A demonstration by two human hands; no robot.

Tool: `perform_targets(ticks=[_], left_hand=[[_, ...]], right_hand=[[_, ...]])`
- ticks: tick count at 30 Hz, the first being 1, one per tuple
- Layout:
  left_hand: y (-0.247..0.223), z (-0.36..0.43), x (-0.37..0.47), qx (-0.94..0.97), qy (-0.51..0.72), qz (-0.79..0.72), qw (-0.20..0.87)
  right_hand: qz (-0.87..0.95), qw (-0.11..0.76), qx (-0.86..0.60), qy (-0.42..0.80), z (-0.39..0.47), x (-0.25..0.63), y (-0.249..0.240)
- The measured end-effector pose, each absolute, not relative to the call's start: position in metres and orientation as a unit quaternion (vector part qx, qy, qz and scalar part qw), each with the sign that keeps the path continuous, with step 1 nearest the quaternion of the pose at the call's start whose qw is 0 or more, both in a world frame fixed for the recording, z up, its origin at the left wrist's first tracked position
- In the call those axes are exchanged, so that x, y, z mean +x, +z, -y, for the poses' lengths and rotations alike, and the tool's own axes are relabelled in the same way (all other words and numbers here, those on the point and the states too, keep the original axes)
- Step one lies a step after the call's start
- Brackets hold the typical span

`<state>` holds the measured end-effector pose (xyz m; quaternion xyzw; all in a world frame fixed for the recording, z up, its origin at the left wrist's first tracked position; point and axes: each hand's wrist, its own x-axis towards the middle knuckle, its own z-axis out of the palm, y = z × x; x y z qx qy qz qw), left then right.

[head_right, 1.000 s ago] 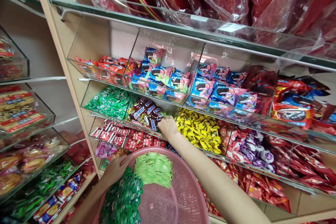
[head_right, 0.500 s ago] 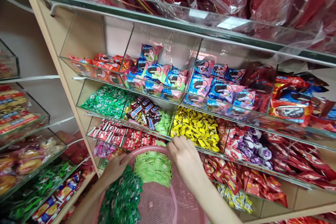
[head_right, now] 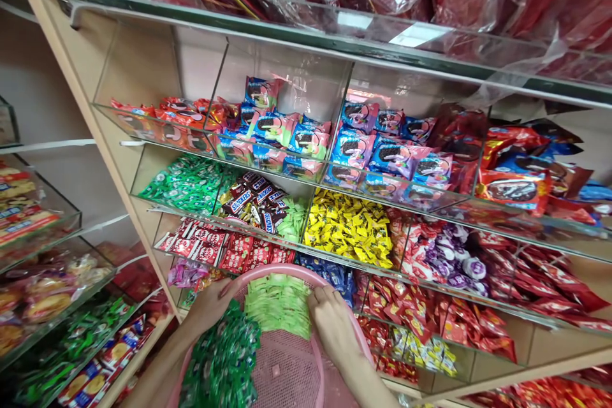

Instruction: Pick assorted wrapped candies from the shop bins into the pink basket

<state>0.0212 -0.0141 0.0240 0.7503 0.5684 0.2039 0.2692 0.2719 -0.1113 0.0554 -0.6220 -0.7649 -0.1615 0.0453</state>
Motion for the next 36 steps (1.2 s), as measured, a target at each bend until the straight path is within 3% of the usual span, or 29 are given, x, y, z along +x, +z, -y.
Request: perform_targets(ticks=[11,18,23,30,36], left_hand=[[0.021,0.014,0.02,0.746,0.2,-0.576,0.268],[0.022,0.012,0.02,0.742,0.207,-0.576,0.273],[0.024,0.014,0.021,0.748,0.207,-0.574,0.261],[0.027,0.017,0.018,0.738,0.209,-0.575,0.284],[0.028,0.016,0.015,0.74,0.211,-0.574,0.279]], right_hand=[[0.761,0.042,-0.629,-0.154,0.106,0.267,0.055],[0.774,0.098,-0.586,-0.218,0.092,0.246,0.139],[0.762,0.054,-0.576,-0.291,0.034,0.223,0.191],[0.699,-0.053,-0.683,-0.206,-0.035,0.211,0.183],[0.706,-0.024,-0.679,-0.2,-0.027,0.209,0.187]])
